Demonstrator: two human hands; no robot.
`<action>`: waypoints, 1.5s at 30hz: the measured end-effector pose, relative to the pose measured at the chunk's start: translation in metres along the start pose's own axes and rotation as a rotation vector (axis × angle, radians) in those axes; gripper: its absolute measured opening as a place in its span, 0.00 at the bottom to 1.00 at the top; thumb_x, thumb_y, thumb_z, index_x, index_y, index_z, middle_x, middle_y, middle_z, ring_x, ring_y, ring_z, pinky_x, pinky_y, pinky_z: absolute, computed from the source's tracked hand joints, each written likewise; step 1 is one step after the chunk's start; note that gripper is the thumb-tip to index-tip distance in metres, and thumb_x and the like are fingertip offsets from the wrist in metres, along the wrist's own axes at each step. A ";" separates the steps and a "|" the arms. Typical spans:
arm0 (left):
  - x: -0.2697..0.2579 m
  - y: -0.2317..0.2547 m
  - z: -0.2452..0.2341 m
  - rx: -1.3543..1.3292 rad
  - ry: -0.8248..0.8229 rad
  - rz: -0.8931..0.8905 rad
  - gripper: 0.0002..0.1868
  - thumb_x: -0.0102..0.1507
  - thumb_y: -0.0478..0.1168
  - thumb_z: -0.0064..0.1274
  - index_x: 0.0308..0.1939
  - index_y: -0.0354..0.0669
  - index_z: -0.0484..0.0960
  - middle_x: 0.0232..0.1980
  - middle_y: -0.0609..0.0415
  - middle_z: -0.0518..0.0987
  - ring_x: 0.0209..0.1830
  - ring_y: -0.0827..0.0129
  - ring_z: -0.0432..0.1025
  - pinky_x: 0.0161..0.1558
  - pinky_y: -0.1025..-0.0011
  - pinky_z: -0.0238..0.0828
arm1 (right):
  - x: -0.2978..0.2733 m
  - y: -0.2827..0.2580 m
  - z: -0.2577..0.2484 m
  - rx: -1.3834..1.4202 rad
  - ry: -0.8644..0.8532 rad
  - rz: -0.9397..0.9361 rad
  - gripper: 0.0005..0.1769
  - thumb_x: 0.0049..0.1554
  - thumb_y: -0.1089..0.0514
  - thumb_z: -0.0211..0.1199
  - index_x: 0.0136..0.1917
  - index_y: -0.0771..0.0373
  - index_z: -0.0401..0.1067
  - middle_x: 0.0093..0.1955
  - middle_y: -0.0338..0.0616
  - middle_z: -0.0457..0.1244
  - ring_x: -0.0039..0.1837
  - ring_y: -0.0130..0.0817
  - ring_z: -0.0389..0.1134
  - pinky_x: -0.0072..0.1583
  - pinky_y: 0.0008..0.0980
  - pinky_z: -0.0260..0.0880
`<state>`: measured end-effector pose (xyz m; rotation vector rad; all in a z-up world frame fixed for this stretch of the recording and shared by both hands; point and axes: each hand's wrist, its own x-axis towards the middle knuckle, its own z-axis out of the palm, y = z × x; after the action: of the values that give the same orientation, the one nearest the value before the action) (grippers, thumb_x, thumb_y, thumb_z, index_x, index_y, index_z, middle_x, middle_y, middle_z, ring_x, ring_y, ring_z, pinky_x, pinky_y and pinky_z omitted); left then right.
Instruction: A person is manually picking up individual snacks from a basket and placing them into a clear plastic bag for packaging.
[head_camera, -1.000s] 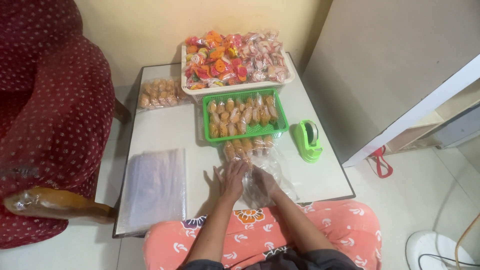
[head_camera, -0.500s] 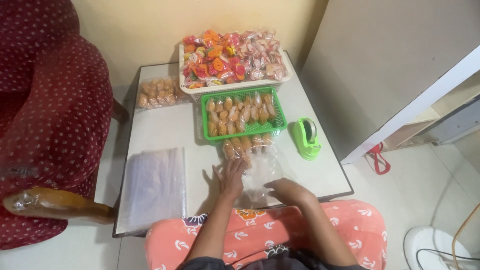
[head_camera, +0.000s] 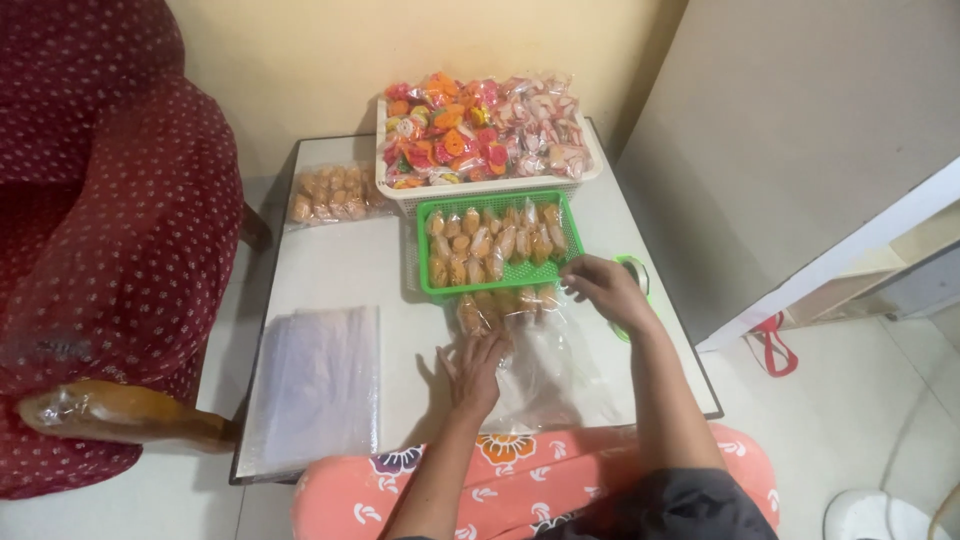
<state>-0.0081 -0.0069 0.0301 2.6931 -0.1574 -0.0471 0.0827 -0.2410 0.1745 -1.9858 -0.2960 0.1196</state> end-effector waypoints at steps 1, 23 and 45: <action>0.003 -0.003 0.005 -0.007 0.029 0.029 0.26 0.70 0.28 0.31 0.63 0.64 0.70 0.69 0.69 0.68 0.76 0.70 0.51 0.69 0.20 0.25 | 0.022 0.012 0.009 -0.106 0.015 0.054 0.10 0.60 0.57 0.64 0.54 0.61 0.78 0.45 0.53 0.71 0.47 0.44 0.75 0.51 0.40 0.74; 0.003 0.004 -0.015 0.040 -0.053 0.014 0.21 0.72 0.36 0.36 0.66 0.68 0.66 0.74 0.74 0.61 0.78 0.67 0.48 0.67 0.15 0.24 | 0.194 0.207 0.141 -0.508 -0.056 0.126 0.17 0.62 0.47 0.53 0.63 0.32 0.73 0.52 0.53 0.71 0.61 0.53 0.71 0.64 0.46 0.71; 0.020 -0.030 0.079 0.011 0.240 0.006 0.28 0.65 0.32 0.38 0.65 0.69 0.72 0.76 0.70 0.64 0.77 0.67 0.52 0.70 0.34 0.36 | -0.148 -0.017 -0.029 0.035 -0.065 -0.126 0.12 0.51 0.68 0.67 0.50 0.66 0.82 0.45 0.59 0.73 0.52 0.54 0.76 0.46 0.52 0.81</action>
<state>0.0105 -0.0161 -0.0540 2.6824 -0.0917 0.2786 -0.0560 -0.2985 0.1952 -1.9254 -0.4568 0.1077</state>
